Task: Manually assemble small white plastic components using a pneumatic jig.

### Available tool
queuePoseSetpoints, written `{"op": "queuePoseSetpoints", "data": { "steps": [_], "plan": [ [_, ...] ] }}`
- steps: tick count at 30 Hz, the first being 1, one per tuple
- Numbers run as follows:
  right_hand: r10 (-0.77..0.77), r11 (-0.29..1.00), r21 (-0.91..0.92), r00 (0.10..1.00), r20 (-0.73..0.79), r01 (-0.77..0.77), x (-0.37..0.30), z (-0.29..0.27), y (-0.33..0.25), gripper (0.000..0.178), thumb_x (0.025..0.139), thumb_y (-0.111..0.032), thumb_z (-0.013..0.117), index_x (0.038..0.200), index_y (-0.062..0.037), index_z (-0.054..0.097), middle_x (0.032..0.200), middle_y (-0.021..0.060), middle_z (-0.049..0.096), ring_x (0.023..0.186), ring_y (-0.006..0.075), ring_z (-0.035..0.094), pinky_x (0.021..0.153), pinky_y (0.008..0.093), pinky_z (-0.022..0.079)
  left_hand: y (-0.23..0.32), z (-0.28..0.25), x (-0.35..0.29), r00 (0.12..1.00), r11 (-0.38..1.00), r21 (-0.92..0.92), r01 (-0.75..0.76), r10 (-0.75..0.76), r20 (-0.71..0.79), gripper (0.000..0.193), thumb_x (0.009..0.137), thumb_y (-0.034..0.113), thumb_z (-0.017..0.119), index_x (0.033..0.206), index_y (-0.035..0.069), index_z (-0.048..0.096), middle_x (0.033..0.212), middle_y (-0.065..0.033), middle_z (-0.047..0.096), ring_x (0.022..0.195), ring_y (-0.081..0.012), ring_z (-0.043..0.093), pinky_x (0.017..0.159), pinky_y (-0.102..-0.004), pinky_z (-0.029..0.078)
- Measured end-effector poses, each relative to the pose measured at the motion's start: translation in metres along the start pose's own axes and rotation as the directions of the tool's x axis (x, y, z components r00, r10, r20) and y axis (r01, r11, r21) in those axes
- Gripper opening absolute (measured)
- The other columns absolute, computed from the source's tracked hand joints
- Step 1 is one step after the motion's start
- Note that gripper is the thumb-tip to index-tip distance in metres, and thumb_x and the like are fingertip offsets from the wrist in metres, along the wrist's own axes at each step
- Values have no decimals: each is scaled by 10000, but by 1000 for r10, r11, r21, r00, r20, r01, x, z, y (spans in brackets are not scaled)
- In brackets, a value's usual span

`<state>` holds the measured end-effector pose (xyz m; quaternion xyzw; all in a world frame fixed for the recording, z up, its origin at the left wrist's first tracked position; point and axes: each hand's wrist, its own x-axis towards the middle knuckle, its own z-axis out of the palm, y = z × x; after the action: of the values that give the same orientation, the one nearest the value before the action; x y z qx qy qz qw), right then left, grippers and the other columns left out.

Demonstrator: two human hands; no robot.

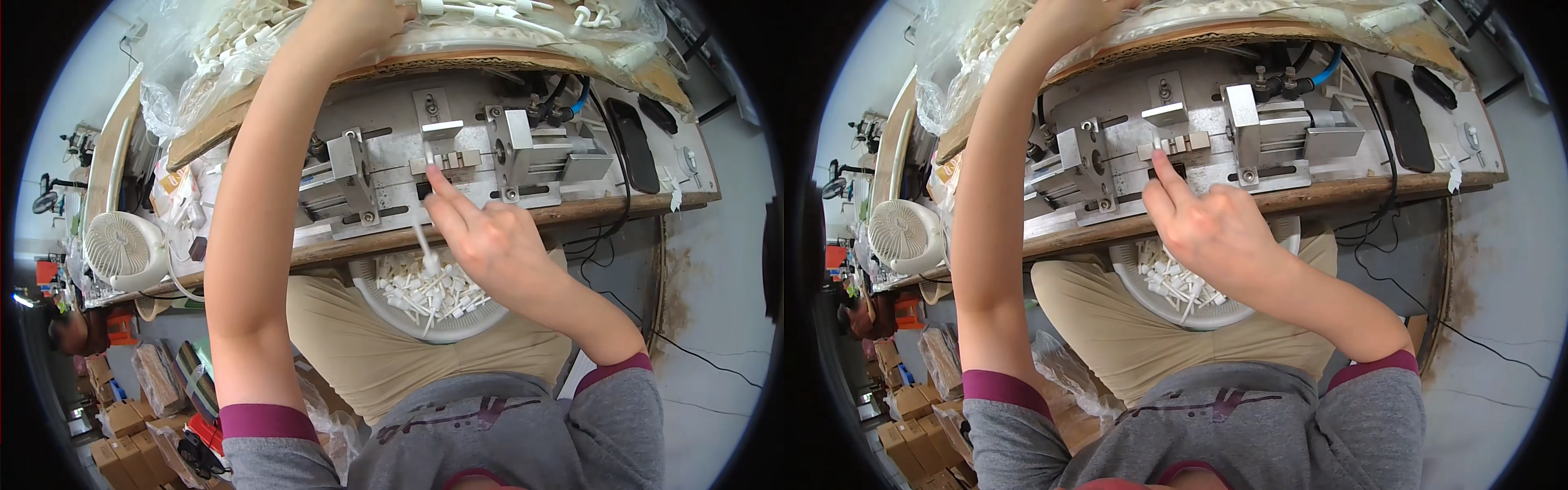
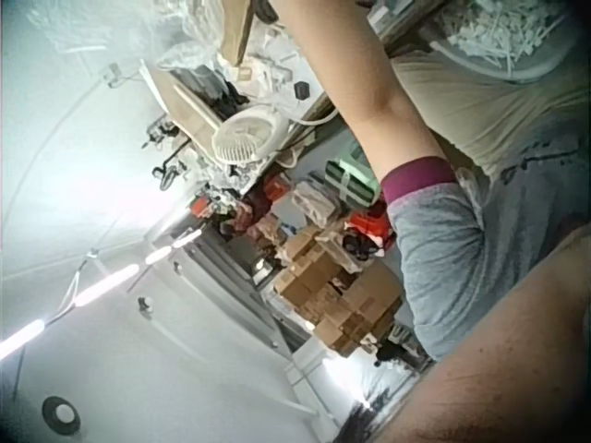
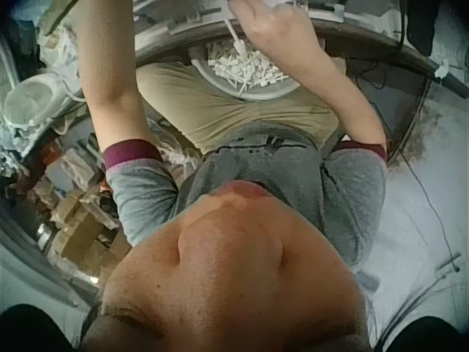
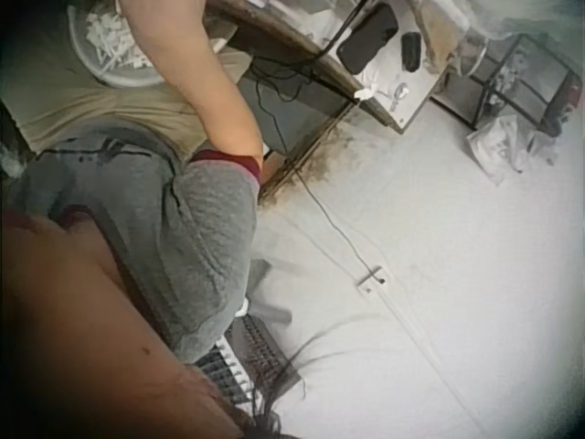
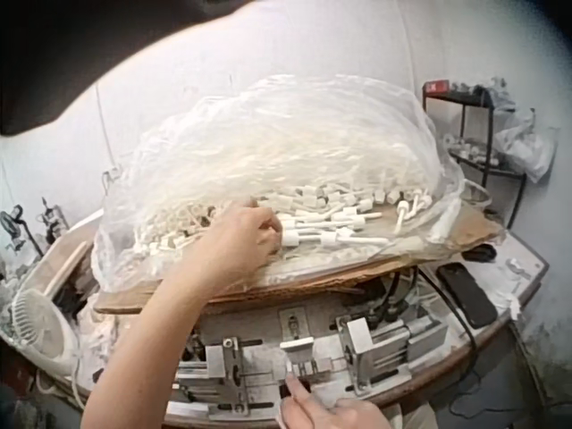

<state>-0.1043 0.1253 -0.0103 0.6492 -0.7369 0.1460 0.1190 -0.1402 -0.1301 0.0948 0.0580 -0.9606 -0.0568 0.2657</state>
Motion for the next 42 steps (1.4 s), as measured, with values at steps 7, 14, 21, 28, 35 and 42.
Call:
{"op": "queuePoseSetpoints", "data": {
  "steps": [7, 14, 21, 28, 35, 42],
  "plan": [
    [14, 997, 77, 1000, -27, -11, 15, -5, 5, 198, 774, -14, 670, 945, 6, 571, 1319, 268, 655, 528, 245, 670, 509, 334, 554, 5, -7, -3, 999, 999, -49, 2, -1, 32, 202, 881, 155, 706, 1012, 4, 739, 991, -185, 736, 916, -358, 704, 849, -415, 555],
    [86, 935, 355, 985, -150, -27, 24, -26, 32, 299, 870, -183, 773, 1113, -32, 689, 1072, 117, 752, 653, 196, 699, 608, 318, 555, 21, -47, -33, 959, 921, -376, 98, -188, -211, 210, 879, 147, 757, 1029, -1, 746, 966, -169, 734, 780, -246, 705, 760, -373, 574],
    [412, 901, 37, 825, -386, -433, 101, -71, 116, 355, 877, -326, 767, 956, 15, 709, 868, 135, 695, 731, 243, 660, 670, 363, 528, 65, -44, -146, 982, 923, -379, -64, -8, -187, 350, 751, 34, 867, 1090, 28, 780, 1278, -141, 702, 946, -178, 748, 775, -305, 628],
    [450, 892, 82, 856, -255, -445, 122, -59, 106, 532, 833, -493, 737, 829, 36, 686, 866, 241, 690, 870, 391, 682, 783, 450, 540, 97, 15, -198, 999, 999, -24, -27, 28, 37, 331, 764, 114, 844, 1086, 79, 775, 1251, -63, 741, 647, -173, 683, 663, -295, 556],
    [284, 894, 422, 921, -267, -153, 85, -60, 79, 265, 854, -202, 732, 935, 45, 681, 1071, 246, 673, 955, 325, 676, 817, 412, 540, 88, 21, -190, 999, 997, -74, 9, -5, 54, 280, 741, 173, 839, 1000, 79, 792, 1210, -61, 752, 607, -196, 660, 588, -293, 500],
    [79, 959, 283, 929, -360, 28, 15, -34, 33, 303, 792, -30, 785, 1072, -7, 672, 1230, 146, 693, 991, 313, 707, 814, 345, 571, 67, -21, -153, 998, 923, -383, 51, -34, 53, 156, 814, 190, 830, 922, 86, 788, 914, -69, 785, 638, -170, 703, 579, -304, 510]
  ]
}}
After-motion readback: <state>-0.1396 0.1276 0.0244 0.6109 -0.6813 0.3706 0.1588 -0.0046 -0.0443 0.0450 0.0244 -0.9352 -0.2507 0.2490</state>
